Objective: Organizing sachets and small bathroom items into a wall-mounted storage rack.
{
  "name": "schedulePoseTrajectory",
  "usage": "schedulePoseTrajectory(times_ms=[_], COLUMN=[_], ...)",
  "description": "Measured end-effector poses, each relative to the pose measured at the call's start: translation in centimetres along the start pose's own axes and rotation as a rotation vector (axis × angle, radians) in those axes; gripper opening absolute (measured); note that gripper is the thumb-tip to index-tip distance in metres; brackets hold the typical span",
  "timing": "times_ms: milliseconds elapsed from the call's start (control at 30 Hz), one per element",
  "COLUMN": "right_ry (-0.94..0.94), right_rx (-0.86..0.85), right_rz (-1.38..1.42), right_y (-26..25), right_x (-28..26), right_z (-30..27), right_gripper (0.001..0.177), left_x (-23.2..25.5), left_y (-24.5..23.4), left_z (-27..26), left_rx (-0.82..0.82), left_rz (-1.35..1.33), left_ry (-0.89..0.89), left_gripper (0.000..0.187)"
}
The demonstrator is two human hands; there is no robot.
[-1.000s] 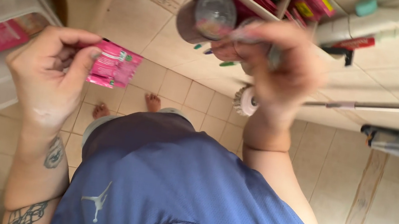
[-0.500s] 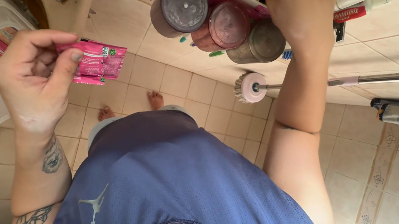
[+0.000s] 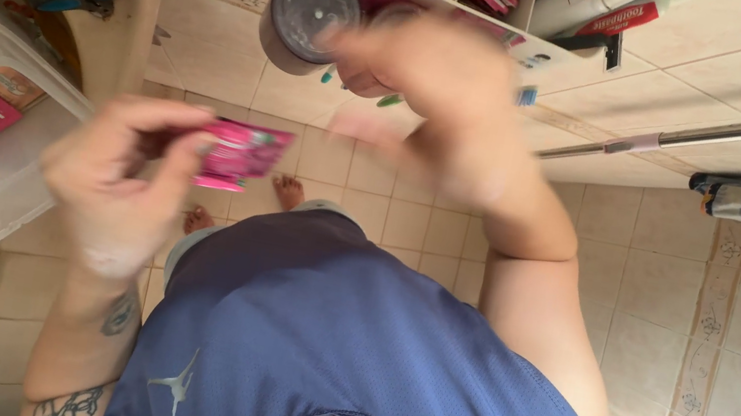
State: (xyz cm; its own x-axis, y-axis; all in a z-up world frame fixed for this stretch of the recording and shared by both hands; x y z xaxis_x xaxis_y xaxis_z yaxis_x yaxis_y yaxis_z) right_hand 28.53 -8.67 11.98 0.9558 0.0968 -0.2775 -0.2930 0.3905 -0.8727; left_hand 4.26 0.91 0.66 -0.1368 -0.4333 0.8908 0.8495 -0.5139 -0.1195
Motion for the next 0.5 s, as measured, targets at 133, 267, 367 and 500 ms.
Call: schedulePoseTrajectory(times_ms=[133, 267, 367, 500], right_ry=[-0.064, 0.026, 0.123, 0.280], right_rx=[-0.260, -0.322, -0.217, 0.206], right_rz=[0.261, 0.345, 0.363, 0.175], right_y=[2.3, 1.2, -0.8, -4.0], right_x=[-0.6, 0.6, 2.1, 5.2], right_z=[-1.8, -2.9, -4.2, -4.9], right_gripper=[0.038, 0.024, 0.021, 0.018], left_x=[2.4, 2.9, 3.4, 4.4], left_y=[2.9, 3.8, 3.5, 3.2], left_z=[1.1, 2.1, 2.8, 4.3], left_rx=[-0.160, -0.226, -0.187, -0.102], left_rz=[0.049, -0.018, 0.019, 0.196], left_ry=[0.147, 0.100, 0.173, 0.308], left_gripper=[0.015, 0.016, 0.011, 0.014])
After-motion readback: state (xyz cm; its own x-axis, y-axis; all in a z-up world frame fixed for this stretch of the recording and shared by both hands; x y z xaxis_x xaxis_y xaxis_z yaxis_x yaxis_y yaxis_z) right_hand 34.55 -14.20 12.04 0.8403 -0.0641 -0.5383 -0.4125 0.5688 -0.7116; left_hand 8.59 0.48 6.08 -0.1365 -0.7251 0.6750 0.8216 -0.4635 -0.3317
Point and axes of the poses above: each hand's wrist, its own z-axis towards the middle knuckle, its own y-axis out of the palm, x = y × z, the point moved 2 cm from there along z, towards the middle knuckle, and after that the axes turned 9 degrees about y, right-handed, at the moved point
